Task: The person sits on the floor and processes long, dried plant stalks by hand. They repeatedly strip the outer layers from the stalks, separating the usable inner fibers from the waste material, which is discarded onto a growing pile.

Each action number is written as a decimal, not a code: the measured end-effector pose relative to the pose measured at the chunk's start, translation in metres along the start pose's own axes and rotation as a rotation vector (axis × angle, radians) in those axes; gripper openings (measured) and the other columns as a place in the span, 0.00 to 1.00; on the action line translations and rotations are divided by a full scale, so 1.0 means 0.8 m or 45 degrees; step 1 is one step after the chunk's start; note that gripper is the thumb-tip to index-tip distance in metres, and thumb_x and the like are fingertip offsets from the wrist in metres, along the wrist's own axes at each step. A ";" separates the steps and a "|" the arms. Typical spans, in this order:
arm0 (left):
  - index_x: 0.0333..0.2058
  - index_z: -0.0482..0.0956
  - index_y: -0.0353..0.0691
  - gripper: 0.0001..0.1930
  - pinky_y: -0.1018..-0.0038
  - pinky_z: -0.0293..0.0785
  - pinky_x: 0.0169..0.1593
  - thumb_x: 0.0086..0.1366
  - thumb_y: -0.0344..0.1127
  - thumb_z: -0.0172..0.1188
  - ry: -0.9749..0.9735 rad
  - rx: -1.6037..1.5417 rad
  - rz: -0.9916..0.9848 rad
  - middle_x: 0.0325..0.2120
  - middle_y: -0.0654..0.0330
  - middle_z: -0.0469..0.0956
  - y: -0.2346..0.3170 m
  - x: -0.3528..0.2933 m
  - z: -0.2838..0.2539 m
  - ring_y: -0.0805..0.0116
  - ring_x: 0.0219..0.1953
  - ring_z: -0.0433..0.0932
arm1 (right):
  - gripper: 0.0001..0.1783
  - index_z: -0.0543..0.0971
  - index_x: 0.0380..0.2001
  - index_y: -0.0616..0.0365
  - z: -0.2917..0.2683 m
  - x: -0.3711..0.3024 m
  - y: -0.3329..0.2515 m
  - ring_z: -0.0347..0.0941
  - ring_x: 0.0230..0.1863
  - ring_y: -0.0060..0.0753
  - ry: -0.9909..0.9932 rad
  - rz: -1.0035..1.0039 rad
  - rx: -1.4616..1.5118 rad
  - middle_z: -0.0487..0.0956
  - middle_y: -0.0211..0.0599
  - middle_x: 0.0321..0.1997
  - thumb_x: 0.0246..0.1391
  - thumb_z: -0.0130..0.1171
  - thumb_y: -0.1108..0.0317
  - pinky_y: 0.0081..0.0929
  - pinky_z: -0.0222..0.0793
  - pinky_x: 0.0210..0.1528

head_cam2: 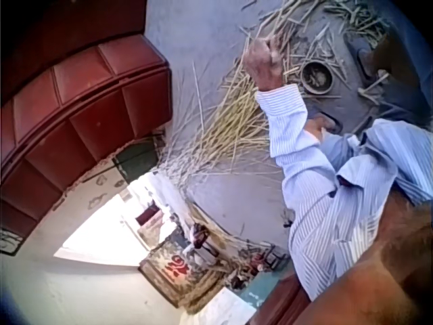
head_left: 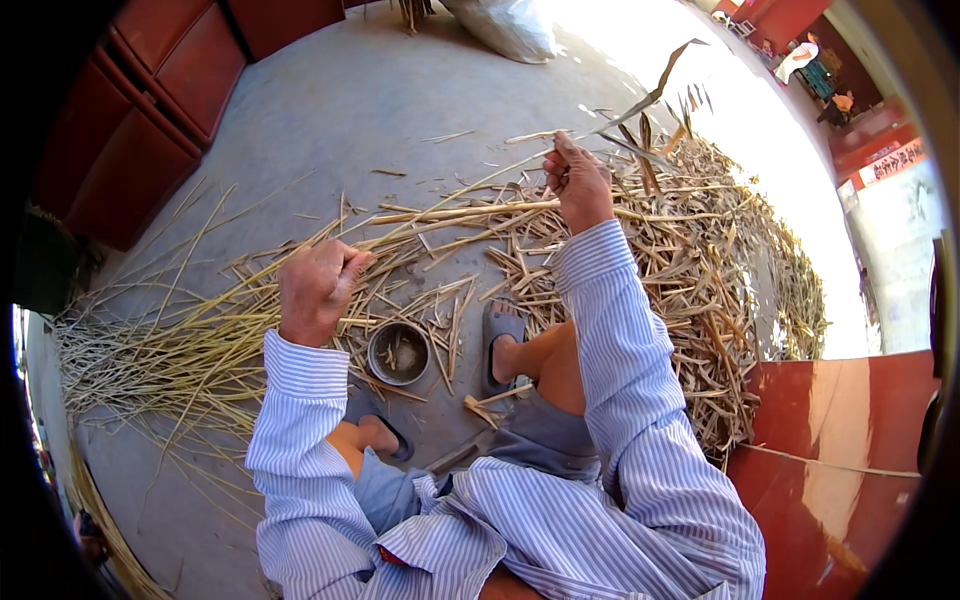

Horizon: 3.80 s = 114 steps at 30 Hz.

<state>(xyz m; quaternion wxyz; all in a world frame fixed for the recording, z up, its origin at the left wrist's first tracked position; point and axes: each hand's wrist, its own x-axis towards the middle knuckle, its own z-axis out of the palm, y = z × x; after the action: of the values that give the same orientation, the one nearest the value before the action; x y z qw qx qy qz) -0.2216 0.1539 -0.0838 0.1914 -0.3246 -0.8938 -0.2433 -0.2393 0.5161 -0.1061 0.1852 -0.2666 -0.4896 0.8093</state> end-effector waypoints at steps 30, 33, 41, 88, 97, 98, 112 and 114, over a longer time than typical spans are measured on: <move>0.24 0.75 0.41 0.10 0.61 0.66 0.27 0.53 0.36 0.68 -0.092 -0.028 0.038 0.19 0.56 0.74 -0.016 -0.025 -0.012 0.53 0.22 0.72 | 0.13 0.77 0.30 0.57 -0.042 0.020 -0.013 0.75 0.24 0.19 -0.090 -0.021 -0.076 0.79 0.29 0.25 0.52 0.68 0.61 0.13 0.67 0.22; 0.24 0.75 0.41 0.10 0.60 0.66 0.27 0.54 0.36 0.67 -0.101 -0.042 0.010 0.20 0.56 0.74 -0.019 -0.025 -0.015 0.52 0.23 0.72 | 0.10 0.78 0.32 0.56 -0.067 0.033 -0.021 0.75 0.28 0.21 -0.044 -0.114 -0.020 0.79 0.30 0.27 0.55 0.65 0.62 0.17 0.70 0.25; 0.24 0.74 0.41 0.10 0.61 0.64 0.28 0.55 0.36 0.66 -0.123 0.016 0.049 0.20 0.56 0.74 -0.026 -0.029 -0.024 0.53 0.23 0.71 | 0.06 0.77 0.36 0.57 -0.056 -0.001 -0.029 0.80 0.38 0.31 -0.766 0.197 -0.080 0.82 0.39 0.39 0.55 0.60 0.75 0.23 0.77 0.38; 0.17 0.74 0.38 0.07 0.65 0.69 0.19 0.35 0.28 0.63 -0.606 0.271 0.854 0.12 0.58 0.73 0.124 0.002 -0.083 0.57 0.20 0.78 | 0.12 0.74 0.40 0.61 -0.439 -0.076 0.195 0.76 0.26 0.25 0.194 0.948 -0.010 0.82 0.37 0.35 0.62 0.48 0.64 0.20 0.78 0.30; 0.24 0.75 0.42 0.05 0.62 0.78 0.33 0.47 0.26 0.61 -0.342 0.703 0.581 0.19 0.57 0.76 -0.133 -0.095 -0.100 0.59 0.30 0.81 | 0.12 0.74 0.40 0.61 -0.373 -0.051 0.208 0.76 0.27 0.25 0.155 0.940 -0.108 0.81 0.35 0.34 0.62 0.48 0.64 0.20 0.76 0.29; 0.31 0.78 0.43 0.08 0.61 0.76 0.39 0.50 0.27 0.60 -0.722 0.763 0.058 0.27 0.57 0.78 -0.196 -0.118 -0.100 0.58 0.36 0.80 | 0.12 0.74 0.40 0.61 -0.365 -0.045 0.209 0.76 0.27 0.25 0.142 0.942 -0.129 0.81 0.35 0.34 0.62 0.48 0.64 0.20 0.76 0.29; 0.27 0.71 0.40 0.08 0.61 0.66 0.38 0.52 0.35 0.60 -0.605 0.205 0.050 0.25 0.56 0.73 -0.011 -0.103 -0.028 0.54 0.34 0.74 | 0.12 0.75 0.40 0.60 -0.266 0.034 0.252 0.76 0.27 0.24 -0.007 0.903 -0.279 0.80 0.33 0.33 0.63 0.49 0.63 0.18 0.74 0.28; 0.28 0.72 0.42 0.08 0.62 0.67 0.38 0.52 0.33 0.62 -0.556 0.107 0.088 0.25 0.58 0.74 0.008 -0.095 0.008 0.58 0.35 0.75 | 0.10 0.76 0.40 0.59 -0.259 0.072 0.272 0.78 0.33 0.25 -0.190 0.892 -0.295 0.81 0.32 0.34 0.62 0.52 0.65 0.20 0.74 0.32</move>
<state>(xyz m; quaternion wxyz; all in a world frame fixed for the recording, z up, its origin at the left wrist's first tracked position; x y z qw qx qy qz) -0.1644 0.1250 -0.1251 0.0148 -0.3920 -0.9116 -0.1232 -0.1663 0.5938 -0.3931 -0.1702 -0.3775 -0.4693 0.7800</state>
